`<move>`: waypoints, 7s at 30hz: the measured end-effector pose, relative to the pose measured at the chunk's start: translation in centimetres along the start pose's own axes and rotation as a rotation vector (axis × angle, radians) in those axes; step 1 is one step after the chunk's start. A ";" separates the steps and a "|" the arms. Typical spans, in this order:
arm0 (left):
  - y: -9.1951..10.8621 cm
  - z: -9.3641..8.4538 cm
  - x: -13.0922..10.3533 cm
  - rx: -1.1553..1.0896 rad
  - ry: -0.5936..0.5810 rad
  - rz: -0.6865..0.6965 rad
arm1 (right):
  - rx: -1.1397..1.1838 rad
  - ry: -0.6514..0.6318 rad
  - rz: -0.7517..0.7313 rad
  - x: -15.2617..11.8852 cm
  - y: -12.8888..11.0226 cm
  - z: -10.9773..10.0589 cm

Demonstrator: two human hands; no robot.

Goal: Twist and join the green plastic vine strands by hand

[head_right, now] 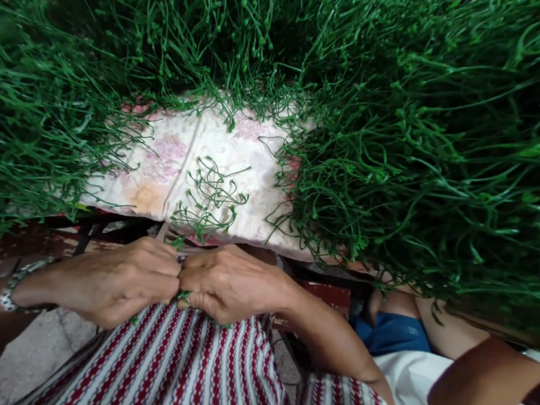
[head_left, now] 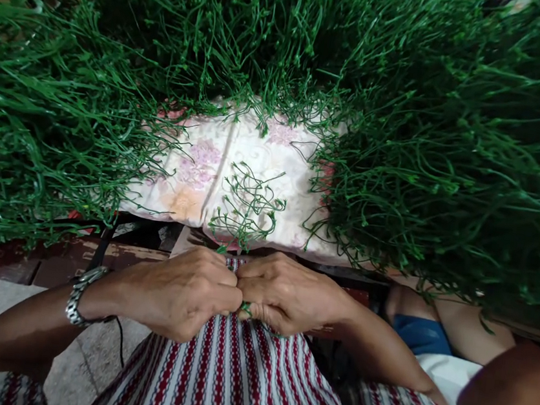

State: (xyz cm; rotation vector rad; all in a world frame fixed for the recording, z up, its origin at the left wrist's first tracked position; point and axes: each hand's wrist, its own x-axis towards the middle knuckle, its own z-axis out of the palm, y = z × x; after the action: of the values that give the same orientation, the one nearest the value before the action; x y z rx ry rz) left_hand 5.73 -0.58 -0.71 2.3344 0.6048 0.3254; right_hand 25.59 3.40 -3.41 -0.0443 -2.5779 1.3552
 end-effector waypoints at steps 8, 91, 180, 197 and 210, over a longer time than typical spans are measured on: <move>-1.6 -1.4 0.8 -0.639 0.026 -0.380 | 0.307 0.130 0.085 0.5 1.3 -0.9; -2.4 -1.2 0.8 -0.649 0.510 -0.572 | 0.220 0.438 0.354 0.4 0.6 -1.5; -4.0 -0.9 -0.1 -0.690 0.876 -0.526 | 0.308 0.801 0.275 -0.8 1.1 -1.8; -3.6 0.6 1.7 -0.926 0.975 -0.428 | 0.130 0.724 0.299 3.3 2.1 -1.5; -3.7 0.8 1.9 -0.839 1.077 -0.415 | -0.019 0.654 0.230 3.6 2.4 -0.7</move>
State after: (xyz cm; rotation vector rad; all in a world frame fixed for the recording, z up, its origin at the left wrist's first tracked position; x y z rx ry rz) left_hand 6.46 2.33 -3.69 1.0576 1.1296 1.3519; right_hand 22.04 5.79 -4.32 -0.6845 -2.0671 1.1323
